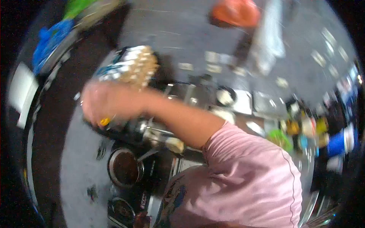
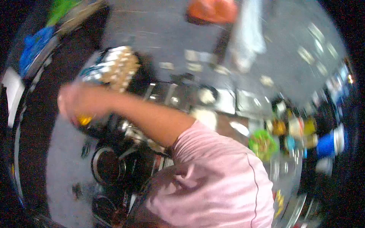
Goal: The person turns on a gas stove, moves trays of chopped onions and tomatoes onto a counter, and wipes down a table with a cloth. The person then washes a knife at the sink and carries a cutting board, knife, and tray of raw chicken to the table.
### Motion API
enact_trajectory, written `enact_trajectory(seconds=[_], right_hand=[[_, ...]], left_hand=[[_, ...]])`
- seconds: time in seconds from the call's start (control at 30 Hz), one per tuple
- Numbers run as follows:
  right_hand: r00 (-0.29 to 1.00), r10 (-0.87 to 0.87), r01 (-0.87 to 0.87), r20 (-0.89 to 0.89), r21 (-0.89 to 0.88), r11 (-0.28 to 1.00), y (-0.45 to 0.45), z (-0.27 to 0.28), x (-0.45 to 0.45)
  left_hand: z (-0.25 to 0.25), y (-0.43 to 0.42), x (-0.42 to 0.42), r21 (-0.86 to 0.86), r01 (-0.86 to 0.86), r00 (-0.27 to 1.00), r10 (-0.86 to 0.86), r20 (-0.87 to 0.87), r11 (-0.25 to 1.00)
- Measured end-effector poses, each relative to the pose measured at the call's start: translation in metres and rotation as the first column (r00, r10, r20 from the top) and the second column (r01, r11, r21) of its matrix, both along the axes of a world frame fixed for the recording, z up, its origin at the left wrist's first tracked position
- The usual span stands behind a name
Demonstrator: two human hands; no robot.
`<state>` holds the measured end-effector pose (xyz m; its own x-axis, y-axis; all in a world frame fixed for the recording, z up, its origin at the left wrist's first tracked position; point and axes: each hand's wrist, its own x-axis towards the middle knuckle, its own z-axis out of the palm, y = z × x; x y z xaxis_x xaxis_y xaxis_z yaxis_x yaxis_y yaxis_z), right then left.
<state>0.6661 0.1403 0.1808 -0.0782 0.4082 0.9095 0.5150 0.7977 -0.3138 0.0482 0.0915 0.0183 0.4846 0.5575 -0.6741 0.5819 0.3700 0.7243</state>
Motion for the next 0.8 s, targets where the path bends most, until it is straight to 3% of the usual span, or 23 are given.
enact_trajectory(seconds=[0.03, 0.07, 0.1, 0.13, 0.17, 0.2, 0.23, 0.27, 0.3, 0.37, 0.5, 0.53, 0.57, 0.6, 0.63, 0.67, 0.77, 0.8], right_hand=[[0.969, 0.110, -0.234, -0.223, -0.671, 0.704, -0.123, -0.074, 0.018], [0.991, -0.044, 0.120, 0.128, -0.679, 0.725, -0.113, -0.141, 0.008], [0.889, -0.134, 0.456, 0.438, -0.823, 0.338, -0.149, -0.189, -0.006], [0.900, -0.024, 0.435, 0.435, -0.894, 0.110, -0.162, -0.246, -0.044], [0.927, -0.016, 0.375, 0.375, -0.927, 0.011, -0.191, -0.304, -0.060], [0.992, -0.064, 0.113, 0.113, -0.994, -0.003, -0.249, -0.297, -0.089], [0.934, -0.281, 0.251, 0.218, -0.964, 0.085, -0.285, -0.361, -0.121], [0.891, -0.322, 0.356, 0.321, -0.933, 0.055, -0.325, -0.373, -0.147], [0.840, -0.360, 0.440, 0.406, -0.898, 0.016, -0.362, -0.378, -0.186], [0.734, -0.611, 0.326, 0.297, -0.943, -0.067, -0.427, -0.356, -0.261], [0.377, -0.922, 0.067, 0.089, -0.995, -0.069, -0.499, -0.324, -0.379], [0.249, -0.968, -0.001, 0.034, -0.999, -0.035, -0.503, -0.343, -0.400], [0.169, -0.984, 0.009, 0.049, -0.999, -0.048, -0.511, -0.351, -0.421], [0.148, -0.988, 0.073, 0.048, -0.997, -0.037, -0.525, -0.357, -0.440], [0.118, -0.991, 0.124, 0.064, -0.991, -0.049, -0.540, -0.363, -0.470], [0.080, -0.993, 0.137, 0.082, -0.988, -0.071, -0.548, -0.377, -0.497], [-0.237, -0.963, 0.103, 0.132, -0.982, -0.160, -0.601, -0.452, -0.618], [-0.300, -0.920, 0.058, 0.251, -0.958, -0.280, -0.618, -0.466, -0.681]], left_hand=[[-0.067, -0.023, 0.078, 0.018, 0.129, 0.990, -0.130, 0.058, 0.991], [-0.068, 0.006, 0.110, 0.152, 0.242, 0.966, -0.252, 0.055, 0.958], [-0.077, 0.024, 0.139, 0.242, 0.342, 0.928, -0.367, 0.065, 0.908], [-0.060, 0.044, 0.173, 0.374, 0.435, 0.875, -0.482, 0.037, 0.819], [-0.061, 0.056, 0.203, 0.471, 0.483, 0.820, -0.570, 0.051, 0.738], [-0.059, 0.059, 0.239, 0.546, 0.534, 0.743, -0.667, 0.060, 0.645], [-0.058, 0.046, 0.278, 0.610, 0.577, 0.642, -0.763, 0.071, 0.542], [-0.038, -0.009, 0.317, 0.664, 0.614, 0.561, -0.828, 0.013, 0.427], [-0.044, -0.030, 0.345, 0.680, 0.681, 0.386, -0.922, -0.017, 0.272], [-0.011, -0.112, 0.368, 0.566, 0.819, 0.143, -0.989, -0.040, 0.095], [-0.021, -0.177, 0.349, 0.578, 0.804, -0.155, -0.988, -0.024, -0.140], [-0.031, -0.175, 0.342, 0.568, 0.765, -0.353, -0.935, -0.027, -0.305], [-0.054, -0.168, 0.341, 0.566, 0.685, -0.540, -0.841, -0.026, -0.458], [-0.183, -0.116, 0.414, 0.314, 0.829, -0.528, -0.831, 0.174, -0.462], [-0.269, -0.095, 0.456, 0.018, 0.890, -0.437, -0.842, 0.316, -0.455], [-0.242, -0.114, 0.410, 0.147, 0.730, -0.671, -0.741, -0.038, -0.668], [-0.241, -0.186, 0.347, 0.117, 0.395, -0.836, -0.409, -0.365, -0.911], [-0.238, -0.214, 0.328, 0.145, 0.245, -0.849, -0.284, -0.445, -0.959]])
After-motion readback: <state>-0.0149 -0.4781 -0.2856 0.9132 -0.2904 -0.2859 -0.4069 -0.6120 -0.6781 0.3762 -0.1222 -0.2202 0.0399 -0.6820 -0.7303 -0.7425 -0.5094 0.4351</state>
